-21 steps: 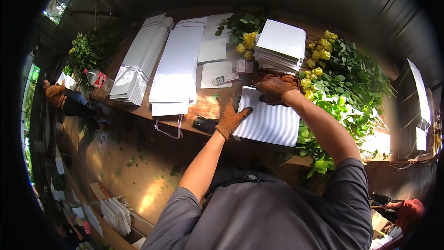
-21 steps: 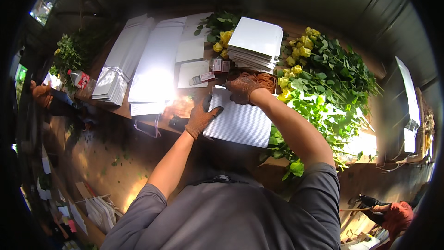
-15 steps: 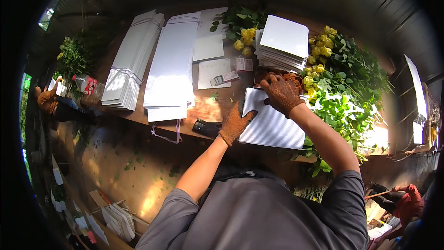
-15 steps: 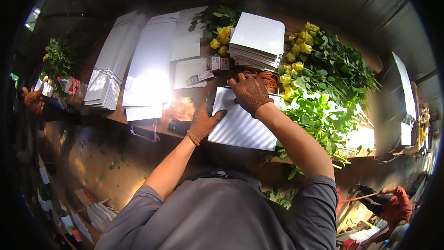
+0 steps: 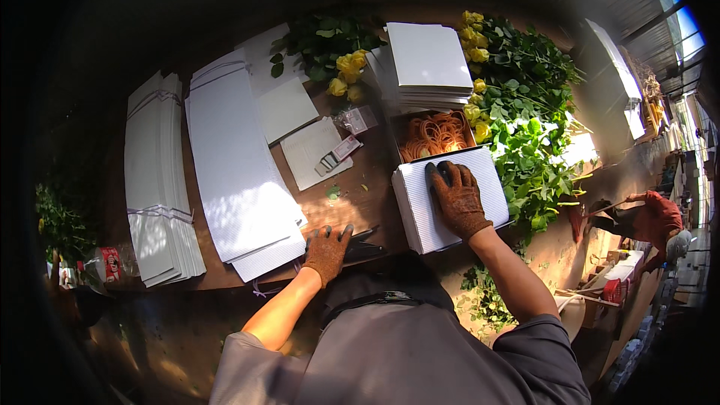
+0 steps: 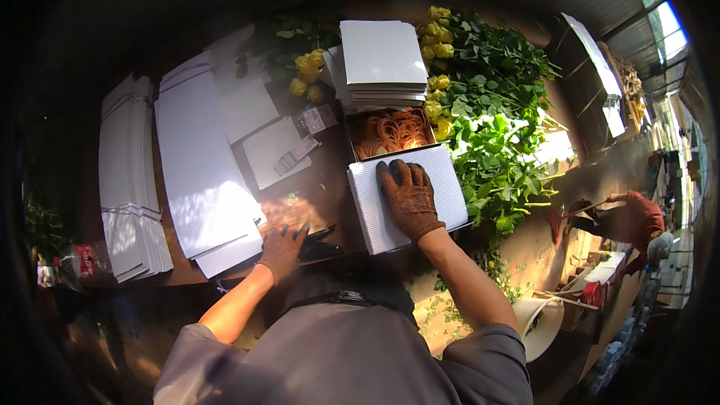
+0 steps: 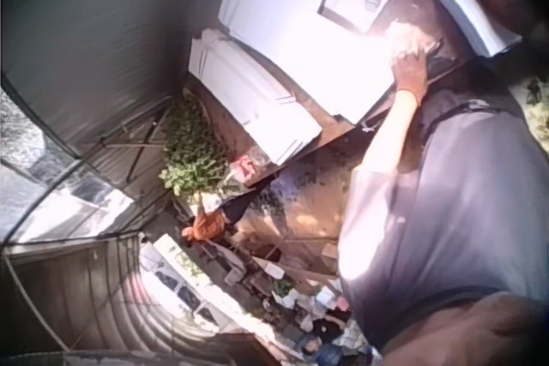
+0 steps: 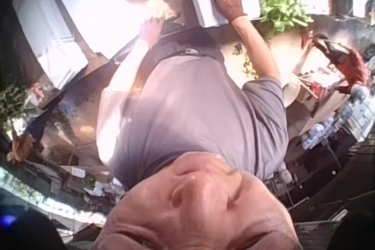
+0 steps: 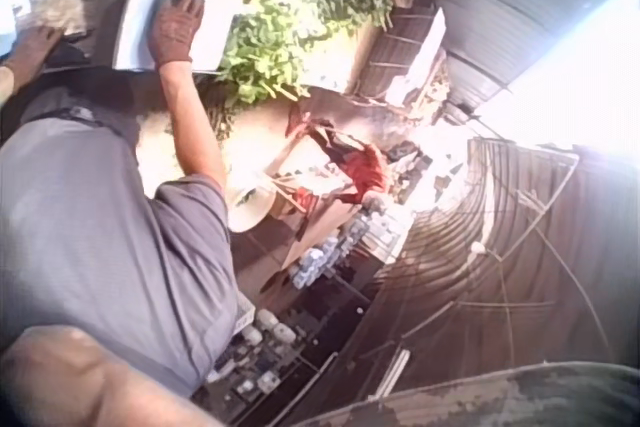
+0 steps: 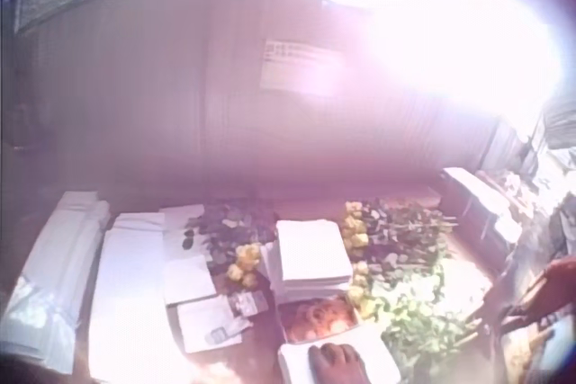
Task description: The person wraps bunches of yellow roses in white paper and secures them with a stapler. The person repeatedly picks up roses, places them on paper, folds the paper around the stems, and staples the bundle before moving to the next bunch.
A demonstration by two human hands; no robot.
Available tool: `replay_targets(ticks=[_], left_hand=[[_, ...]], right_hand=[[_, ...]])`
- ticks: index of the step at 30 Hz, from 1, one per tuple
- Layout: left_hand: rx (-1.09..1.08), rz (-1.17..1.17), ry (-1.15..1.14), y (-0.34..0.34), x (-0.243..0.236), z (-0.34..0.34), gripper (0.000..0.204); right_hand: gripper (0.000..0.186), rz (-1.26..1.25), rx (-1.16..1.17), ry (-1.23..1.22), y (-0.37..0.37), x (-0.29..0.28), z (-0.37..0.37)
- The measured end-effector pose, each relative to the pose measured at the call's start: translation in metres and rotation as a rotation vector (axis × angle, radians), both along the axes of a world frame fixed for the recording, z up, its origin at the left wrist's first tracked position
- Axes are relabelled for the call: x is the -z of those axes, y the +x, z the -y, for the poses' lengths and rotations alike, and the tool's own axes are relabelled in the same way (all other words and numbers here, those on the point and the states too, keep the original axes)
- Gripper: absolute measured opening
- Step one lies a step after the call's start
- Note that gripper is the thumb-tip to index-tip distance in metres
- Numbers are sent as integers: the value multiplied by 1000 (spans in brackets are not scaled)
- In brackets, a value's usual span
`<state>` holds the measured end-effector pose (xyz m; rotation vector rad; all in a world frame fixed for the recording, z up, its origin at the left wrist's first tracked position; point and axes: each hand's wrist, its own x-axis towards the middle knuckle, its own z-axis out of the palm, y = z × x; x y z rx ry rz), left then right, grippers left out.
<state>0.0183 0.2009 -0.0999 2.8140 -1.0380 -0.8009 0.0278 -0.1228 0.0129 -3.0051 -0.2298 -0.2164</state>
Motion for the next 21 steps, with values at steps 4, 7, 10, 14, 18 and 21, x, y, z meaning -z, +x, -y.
replay_targets(ticks=[4,7,10,14,18,21], left_hand=[[-125,-171,-233,33,-65,14,102],[-166,-196,-561,56,-64,51,110],[-191,-273,-915,63,-42,90,110],[-82,-129,-877,60,42,103,91],[-185,-241,-940,41,60,105,75],[-274,-217,-984,29,33,91,80]], right_hand=[[45,-39,71,35,-3,5,-5],[45,-27,98,40,-6,8,-7],[48,-11,91,41,-5,11,-3],[53,26,81,71,-4,13,-2],[44,96,76,63,-9,12,-1],[42,95,99,95,-9,15,2]])
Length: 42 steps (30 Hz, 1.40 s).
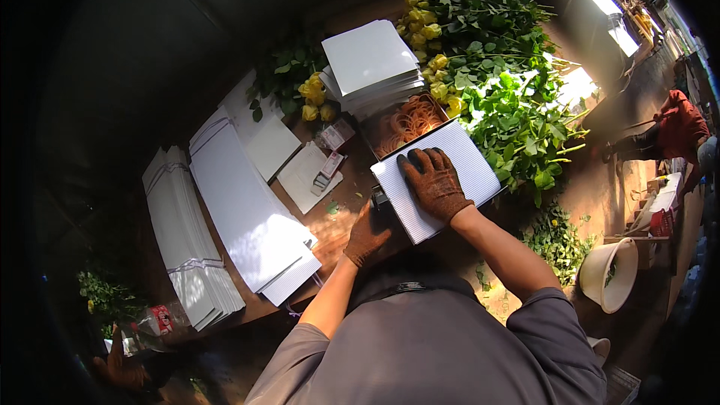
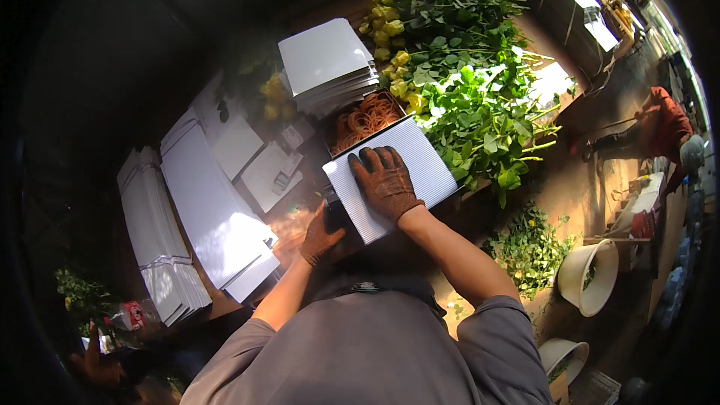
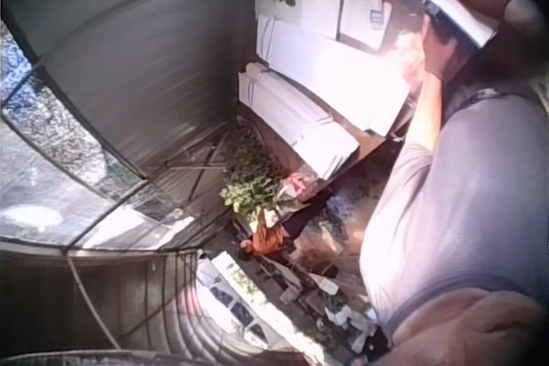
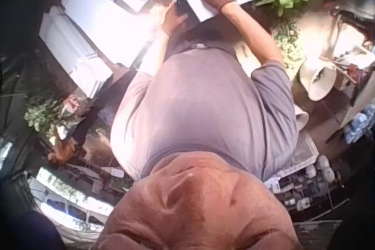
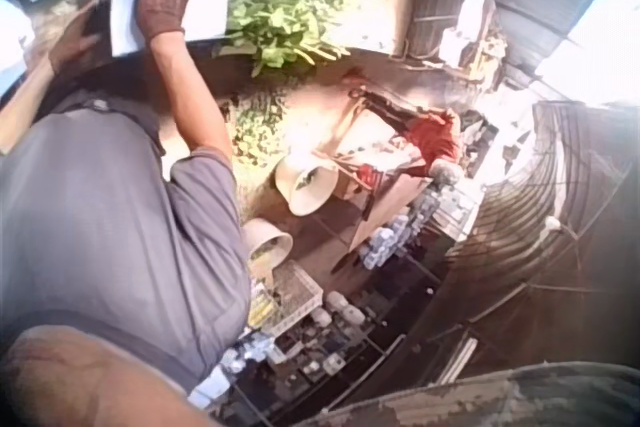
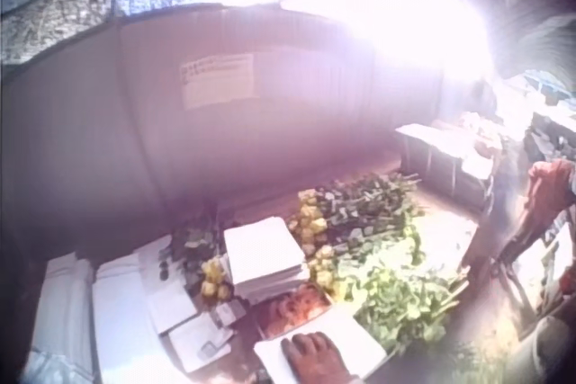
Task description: The person wraps bunches of yellow roses in white paper and secures them with a stapler. The person repeatedly picks up roses, places them on paper, folds the paper around the stems, and staples the bundle before moving to the next bunch.
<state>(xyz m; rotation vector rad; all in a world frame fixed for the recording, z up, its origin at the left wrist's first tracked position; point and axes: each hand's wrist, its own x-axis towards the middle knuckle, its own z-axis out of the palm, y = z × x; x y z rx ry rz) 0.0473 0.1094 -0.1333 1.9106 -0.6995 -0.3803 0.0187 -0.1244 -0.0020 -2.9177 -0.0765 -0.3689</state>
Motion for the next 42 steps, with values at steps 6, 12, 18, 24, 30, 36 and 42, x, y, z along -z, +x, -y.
replay_targets(ticks=[6,12,18,24,30,36,42], left_hand=[[39,-276,31,-17,-87,-48,67],[62,-517,69,19,-126,-38,59],[260,-376,561,66,-157,3,42],[373,-249,538,81,-142,-1,41],[489,-440,208,85,-133,-63,52],[793,180,511,-2,-113,-118,99],[629,102,260,79,-96,-61,100]], right_hand=[[41,60,-11,83,-3,2,2],[39,91,29,93,-4,7,-1],[38,-49,66,67,-6,-2,-9],[38,-65,188,38,-6,0,-21],[53,121,332,794,-58,-15,-123],[53,72,561,2150,-106,99,-270],[45,338,432,2806,-139,102,-256]])
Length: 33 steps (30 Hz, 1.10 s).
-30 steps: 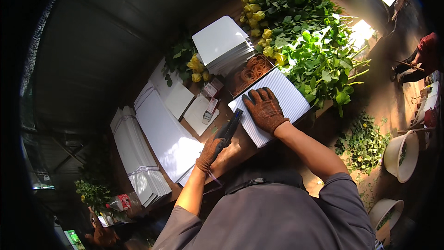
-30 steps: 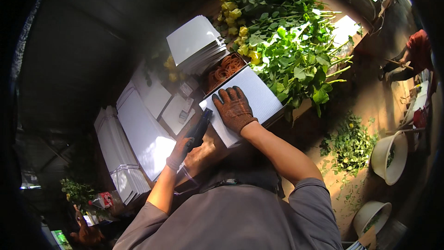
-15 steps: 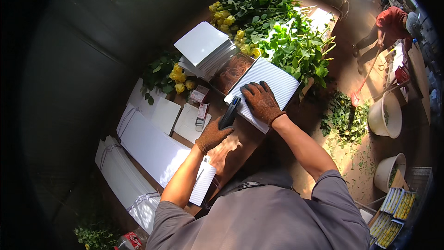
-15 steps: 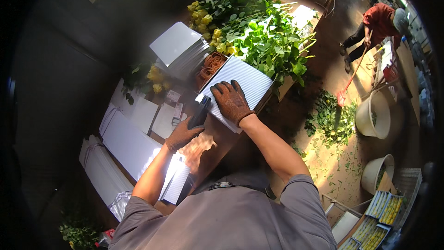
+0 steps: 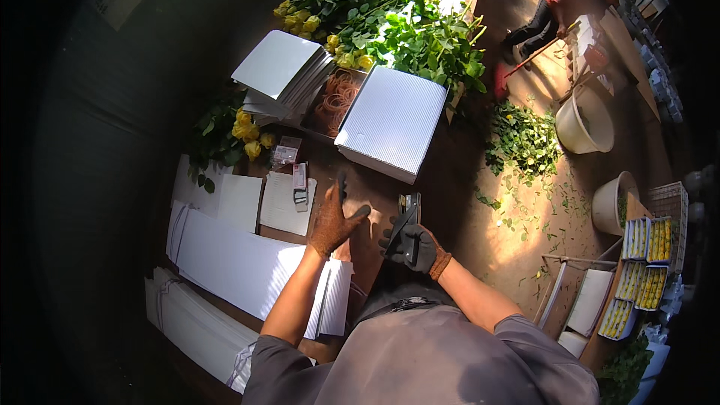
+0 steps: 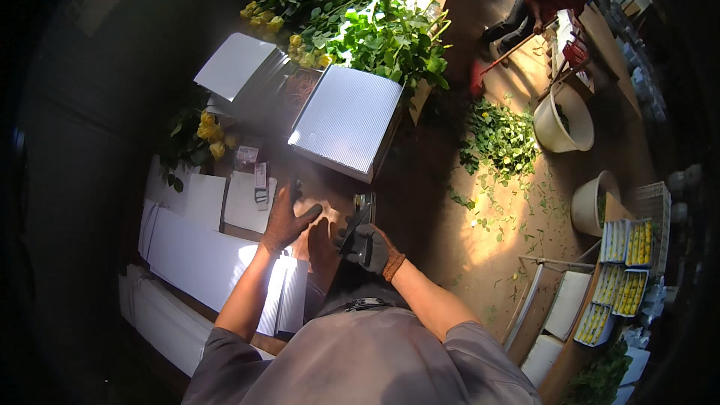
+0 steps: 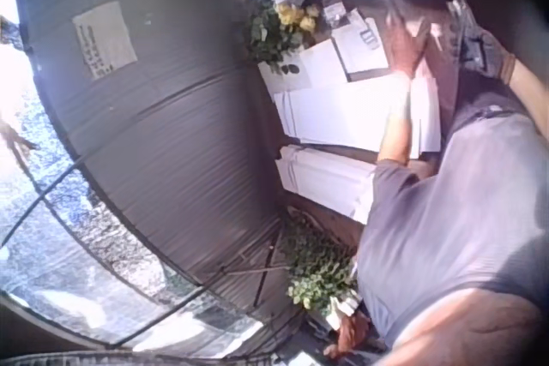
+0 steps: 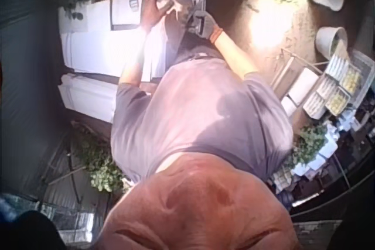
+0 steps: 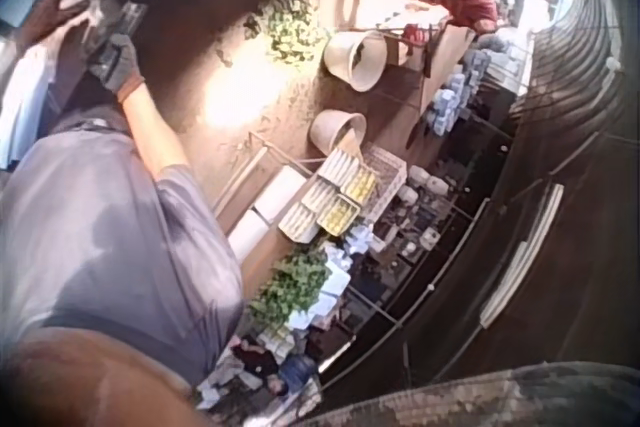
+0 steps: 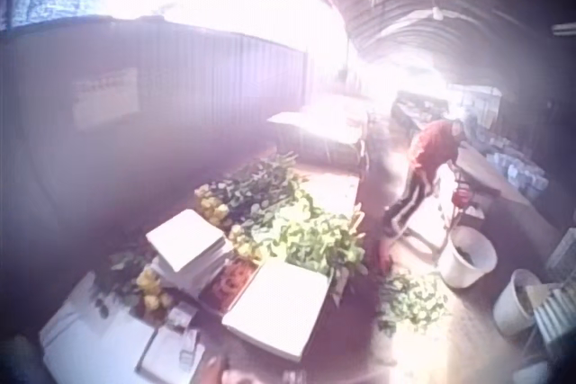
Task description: The person wraps bunches of yellow roses in white paper and secures them with a stapler. The person repeatedly picks up roses, places them on paper, folds the paper around the stems, and staples the bundle before moving to the next bunch.
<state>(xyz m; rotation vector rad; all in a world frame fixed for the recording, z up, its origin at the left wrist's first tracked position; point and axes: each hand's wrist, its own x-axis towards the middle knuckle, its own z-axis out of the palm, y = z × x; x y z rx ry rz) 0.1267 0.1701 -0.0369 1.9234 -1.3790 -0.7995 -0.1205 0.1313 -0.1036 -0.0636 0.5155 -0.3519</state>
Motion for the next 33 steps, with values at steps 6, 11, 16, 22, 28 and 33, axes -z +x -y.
replay_targets(ticks=[6,11,16,22,28,33], left_hand=[[48,467,-179,68,13,91,84],[128,463,-247,86,38,107,75],[126,565,-342,81,43,115,71],[88,607,-301,98,56,101,75],[173,483,-175,83,20,102,82],[261,409,-46,96,21,112,72]], right_hand=[[34,107,170,69,25,2,21],[27,106,214,78,29,-4,16],[26,20,312,81,37,-4,23],[35,-406,255,-85,67,1,24],[27,90,159,55,46,-1,5],[34,148,-113,27,91,11,-13]])
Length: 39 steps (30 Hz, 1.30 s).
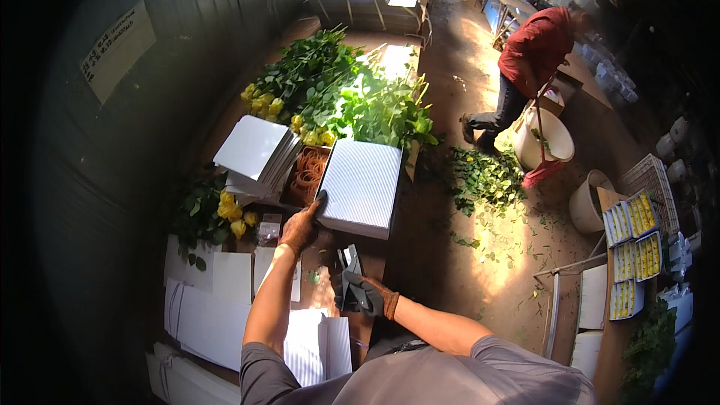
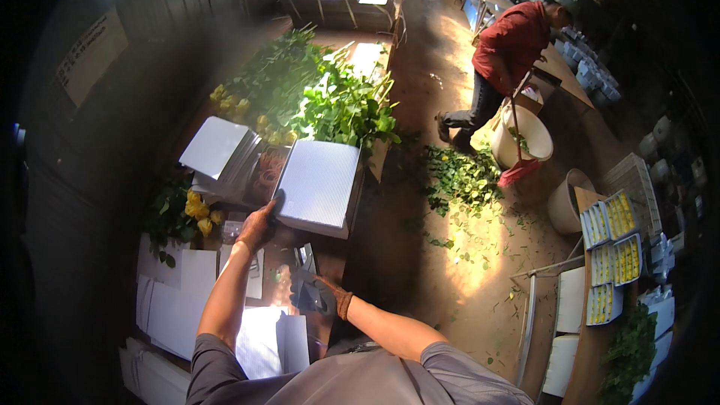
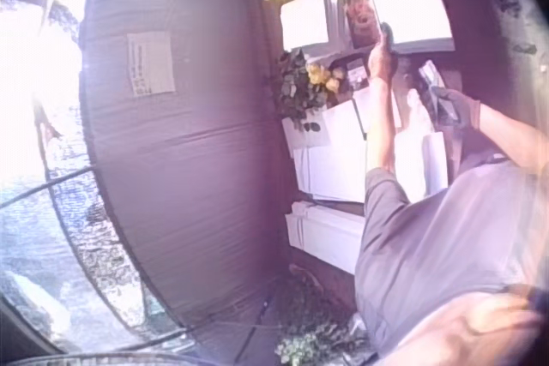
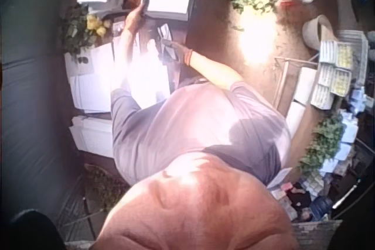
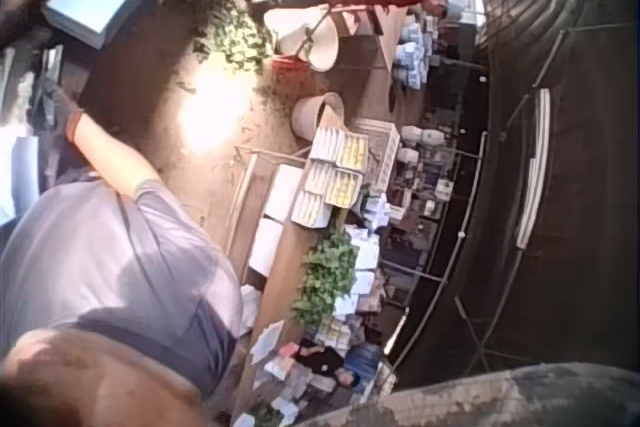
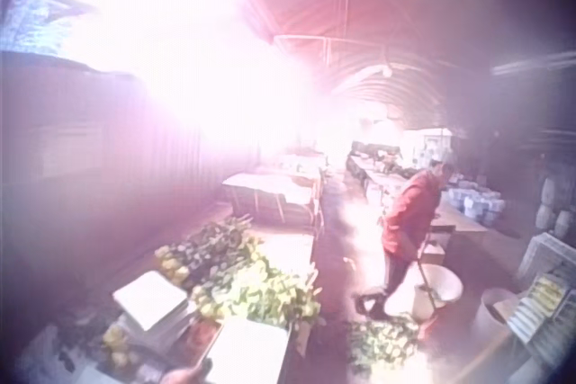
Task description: The person wraps bunches of yellow roses in white paper and secures them with a stapler. The person repeatedly picks up roses, places them on paper, folds the paper around the stems, and staples the bundle before moving to the next bunch.
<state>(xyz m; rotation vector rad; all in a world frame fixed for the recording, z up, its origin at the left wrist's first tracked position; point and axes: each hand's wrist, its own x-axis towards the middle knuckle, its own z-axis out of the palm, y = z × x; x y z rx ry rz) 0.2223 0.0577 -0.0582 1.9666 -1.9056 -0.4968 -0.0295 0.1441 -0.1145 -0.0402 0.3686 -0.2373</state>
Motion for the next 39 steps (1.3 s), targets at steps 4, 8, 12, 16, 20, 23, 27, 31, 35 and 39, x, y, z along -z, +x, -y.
replay_targets(ticks=[4,8,12,16,20,23,27,31,35,39], left_hand=[[-10,23,160,-10,-45,-4,61],[-17,-7,136,2,-32,2,50],[-92,-71,182,-10,-52,-2,40],[-61,-107,105,4,-36,-6,43],[-74,-92,197,-8,-53,0,52],[-21,-28,221,-7,-53,5,62],[-72,-46,240,-6,-59,-6,65],[-76,-24,243,-12,-38,3,71],[-177,60,102,-27,-24,-7,68],[-336,132,-60,-40,3,-11,67]], right_hand=[[32,-162,84,-9,63,-41,19],[32,107,52,11,99,-27,39],[32,43,115,-23,107,-36,43],[31,124,164,54,136,-36,42],[26,246,130,-143,133,6,51],[21,331,112,-96,131,27,53],[26,-118,-74,-98,88,-16,33],[39,90,-399,-277,16,-24,33],[40,-93,-976,-1142,-11,-113,96],[43,277,-1078,-1584,-16,-198,205]])
